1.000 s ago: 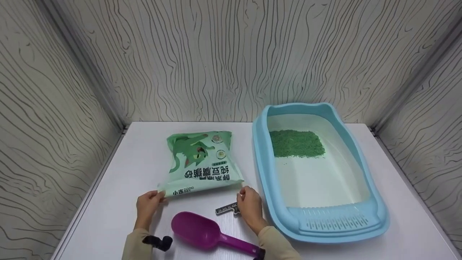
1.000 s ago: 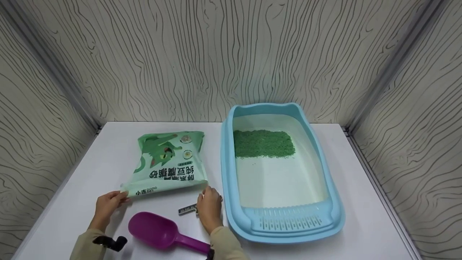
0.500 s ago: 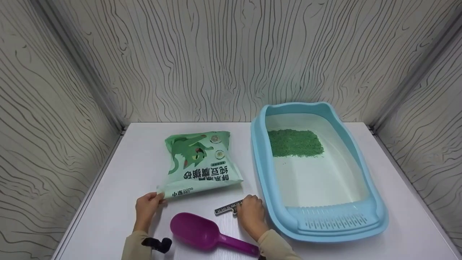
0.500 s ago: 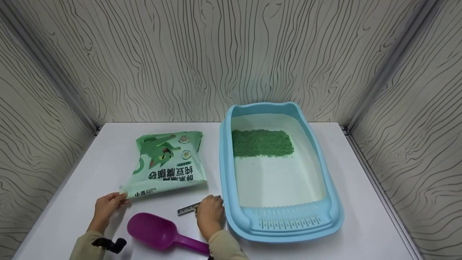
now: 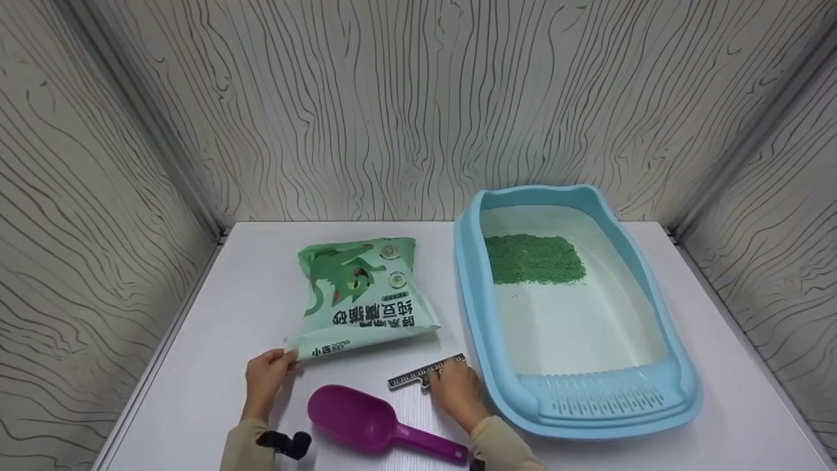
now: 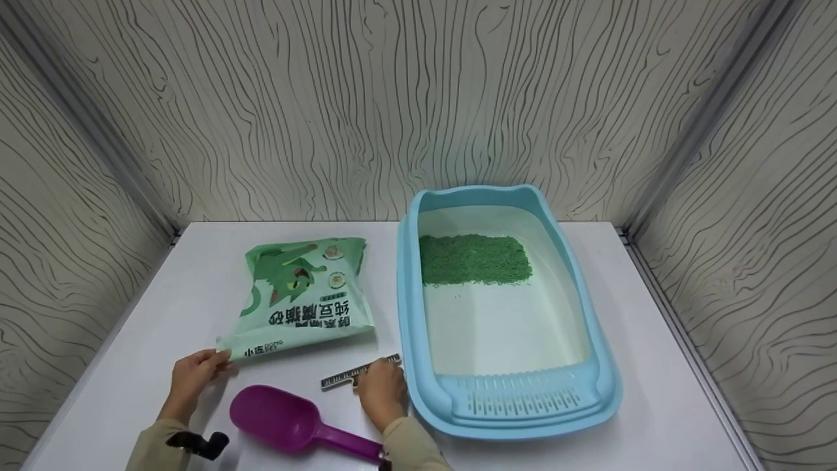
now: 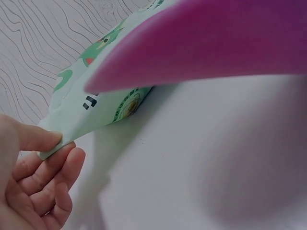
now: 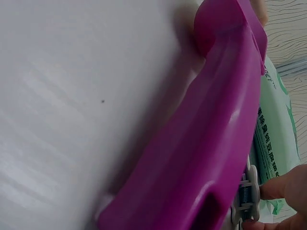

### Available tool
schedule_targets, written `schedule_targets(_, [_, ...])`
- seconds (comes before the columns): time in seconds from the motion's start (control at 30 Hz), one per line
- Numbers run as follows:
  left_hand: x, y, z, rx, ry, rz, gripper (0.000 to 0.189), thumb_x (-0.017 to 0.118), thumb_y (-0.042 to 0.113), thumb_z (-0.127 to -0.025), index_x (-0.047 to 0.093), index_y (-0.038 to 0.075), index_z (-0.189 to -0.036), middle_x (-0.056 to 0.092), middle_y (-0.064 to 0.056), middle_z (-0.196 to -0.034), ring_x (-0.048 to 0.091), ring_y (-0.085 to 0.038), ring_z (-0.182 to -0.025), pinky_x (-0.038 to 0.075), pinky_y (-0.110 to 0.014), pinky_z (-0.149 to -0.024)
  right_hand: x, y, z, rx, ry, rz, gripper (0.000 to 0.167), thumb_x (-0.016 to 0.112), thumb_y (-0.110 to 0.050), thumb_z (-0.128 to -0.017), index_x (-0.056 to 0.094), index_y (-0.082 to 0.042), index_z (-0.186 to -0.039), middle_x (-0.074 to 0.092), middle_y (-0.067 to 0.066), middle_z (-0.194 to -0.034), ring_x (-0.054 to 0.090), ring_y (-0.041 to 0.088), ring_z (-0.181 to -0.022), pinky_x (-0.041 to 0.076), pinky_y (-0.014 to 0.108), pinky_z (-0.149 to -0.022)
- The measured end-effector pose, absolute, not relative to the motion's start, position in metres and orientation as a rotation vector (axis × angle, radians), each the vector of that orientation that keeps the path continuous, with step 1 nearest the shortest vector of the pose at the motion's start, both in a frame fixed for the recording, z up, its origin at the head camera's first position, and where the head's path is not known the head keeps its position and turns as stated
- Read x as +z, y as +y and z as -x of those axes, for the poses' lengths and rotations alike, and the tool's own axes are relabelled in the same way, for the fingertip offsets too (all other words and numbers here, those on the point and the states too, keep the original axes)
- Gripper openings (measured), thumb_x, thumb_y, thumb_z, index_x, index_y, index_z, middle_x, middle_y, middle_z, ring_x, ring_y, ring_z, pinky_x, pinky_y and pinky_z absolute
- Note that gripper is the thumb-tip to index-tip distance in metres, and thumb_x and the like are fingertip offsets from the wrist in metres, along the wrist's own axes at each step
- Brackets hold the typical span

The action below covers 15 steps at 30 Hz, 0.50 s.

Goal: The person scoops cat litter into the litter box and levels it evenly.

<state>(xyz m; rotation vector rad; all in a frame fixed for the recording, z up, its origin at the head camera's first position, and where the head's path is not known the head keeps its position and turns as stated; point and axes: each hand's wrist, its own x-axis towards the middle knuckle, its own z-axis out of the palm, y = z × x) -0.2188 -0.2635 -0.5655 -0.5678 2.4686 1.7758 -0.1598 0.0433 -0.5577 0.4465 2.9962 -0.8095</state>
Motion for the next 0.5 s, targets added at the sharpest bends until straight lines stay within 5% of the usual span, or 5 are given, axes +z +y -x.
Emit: schedule_targets(0.5, [-0.5641, -0.2637, 0.2155, 1.719, 2.499, 0.549, 0.039, 0.064, 0.019, -0.09, 0.063, -0.014, -0.112, 0.074, -0.004, -0.074, 0.068, -0.004, -0.066, 0.048, -0.017, -0.062, -0.5534, 0.0447, 0.165, -1.268, 2.752, -0.463, 0.017, 0.061, -0.011, -0.088, 0.051, -0.007, -0.075, 0.058, 0.003, -0.063, 0.049, 0.011, -0.053, 0.038, 0.022, -0.046])
